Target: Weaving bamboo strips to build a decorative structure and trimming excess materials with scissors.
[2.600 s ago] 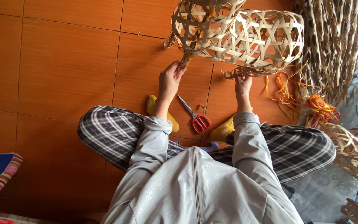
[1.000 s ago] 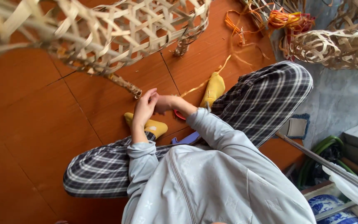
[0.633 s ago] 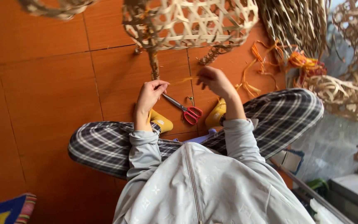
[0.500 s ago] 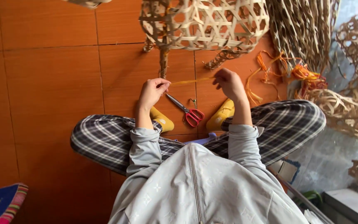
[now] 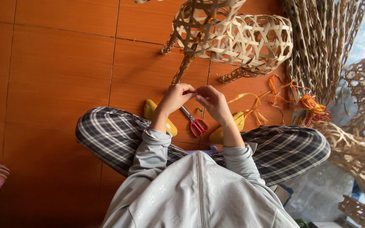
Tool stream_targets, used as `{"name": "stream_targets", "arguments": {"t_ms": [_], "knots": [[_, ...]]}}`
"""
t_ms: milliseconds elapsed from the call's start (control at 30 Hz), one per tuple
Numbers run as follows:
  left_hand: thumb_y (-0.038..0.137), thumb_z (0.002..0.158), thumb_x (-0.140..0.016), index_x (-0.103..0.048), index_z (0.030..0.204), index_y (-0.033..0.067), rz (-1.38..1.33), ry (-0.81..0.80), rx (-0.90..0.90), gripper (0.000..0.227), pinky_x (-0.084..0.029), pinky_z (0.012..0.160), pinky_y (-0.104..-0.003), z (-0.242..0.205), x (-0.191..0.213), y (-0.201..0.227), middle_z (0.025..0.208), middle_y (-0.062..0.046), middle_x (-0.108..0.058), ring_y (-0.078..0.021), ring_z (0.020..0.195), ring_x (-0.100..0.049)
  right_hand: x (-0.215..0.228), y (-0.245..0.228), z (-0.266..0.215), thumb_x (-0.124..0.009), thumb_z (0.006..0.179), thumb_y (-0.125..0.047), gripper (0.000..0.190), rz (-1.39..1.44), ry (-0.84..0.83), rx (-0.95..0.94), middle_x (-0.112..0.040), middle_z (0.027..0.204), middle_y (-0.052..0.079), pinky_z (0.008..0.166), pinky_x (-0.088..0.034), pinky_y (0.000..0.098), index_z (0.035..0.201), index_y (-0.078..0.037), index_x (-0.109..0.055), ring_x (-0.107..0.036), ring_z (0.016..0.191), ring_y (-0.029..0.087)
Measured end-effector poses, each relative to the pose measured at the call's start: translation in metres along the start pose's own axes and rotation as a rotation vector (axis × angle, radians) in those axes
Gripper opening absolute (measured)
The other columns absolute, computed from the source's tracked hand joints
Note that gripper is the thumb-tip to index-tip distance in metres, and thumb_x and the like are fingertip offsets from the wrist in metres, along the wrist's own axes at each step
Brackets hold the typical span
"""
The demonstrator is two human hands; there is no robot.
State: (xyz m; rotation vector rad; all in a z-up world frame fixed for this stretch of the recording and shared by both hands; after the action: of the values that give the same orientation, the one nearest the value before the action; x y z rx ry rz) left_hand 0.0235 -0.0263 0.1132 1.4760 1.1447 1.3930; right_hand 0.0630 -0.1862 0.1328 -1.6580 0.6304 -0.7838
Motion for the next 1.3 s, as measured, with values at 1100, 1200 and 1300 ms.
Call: {"name": "stream_targets", "arguments": {"t_ms": [1100, 1200, 1300], "knots": [[0.001, 0.106, -0.056, -0.065, 0.137, 0.0063, -0.284, 0.460, -0.247, 0.032, -0.054, 0.107, -0.033, 0.000, 0.022, 0.048, 0.132, -0.014, -0.071, -0.0249, 0.124, -0.069, -0.043, 0.013, 0.056, -0.057, 0.110, -0.011, 0.014, 0.842, 0.433, 0.080, -0.063, 0.085, 0.002, 0.067, -0.047, 0.0210, 0.099, -0.003, -0.060, -0.055, 0.074, 0.006], [0.000, 0.106, -0.057, -0.065, 0.136, 0.0059, -0.225, 0.477, -0.266, 0.032, -0.054, 0.106, -0.035, -0.001, 0.028, 0.056, 0.132, -0.015, -0.070, -0.0288, 0.123, -0.069, -0.045, 0.010, 0.059, -0.056, 0.110, -0.011, 0.014, 0.911, 0.390, 0.038, -0.066, 0.090, 0.002, 0.073, -0.049, 0.0216, 0.102, -0.001, -0.063, -0.059, 0.079, 0.007], [0.001, 0.105, -0.058, -0.067, 0.131, 0.0057, -0.062, 0.513, -0.308, 0.028, -0.056, 0.104, -0.037, 0.003, 0.029, 0.057, 0.128, -0.014, -0.070, -0.0303, 0.119, -0.069, -0.047, 0.006, 0.059, -0.055, 0.109, -0.013, 0.016, 0.962, 0.359, -0.012, -0.067, 0.094, 0.003, 0.076, -0.051, 0.0227, 0.105, 0.000, -0.064, -0.062, 0.084, 0.008]]}}
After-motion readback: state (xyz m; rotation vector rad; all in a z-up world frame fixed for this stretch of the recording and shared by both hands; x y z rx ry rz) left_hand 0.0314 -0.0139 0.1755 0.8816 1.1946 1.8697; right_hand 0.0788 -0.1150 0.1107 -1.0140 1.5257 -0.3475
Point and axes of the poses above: each hand's wrist, its own z-axis towards the middle knuckle, its own x-axis out of the back of the hand, y = z × x, the point moved 6 cm from there along z, towards the middle knuckle
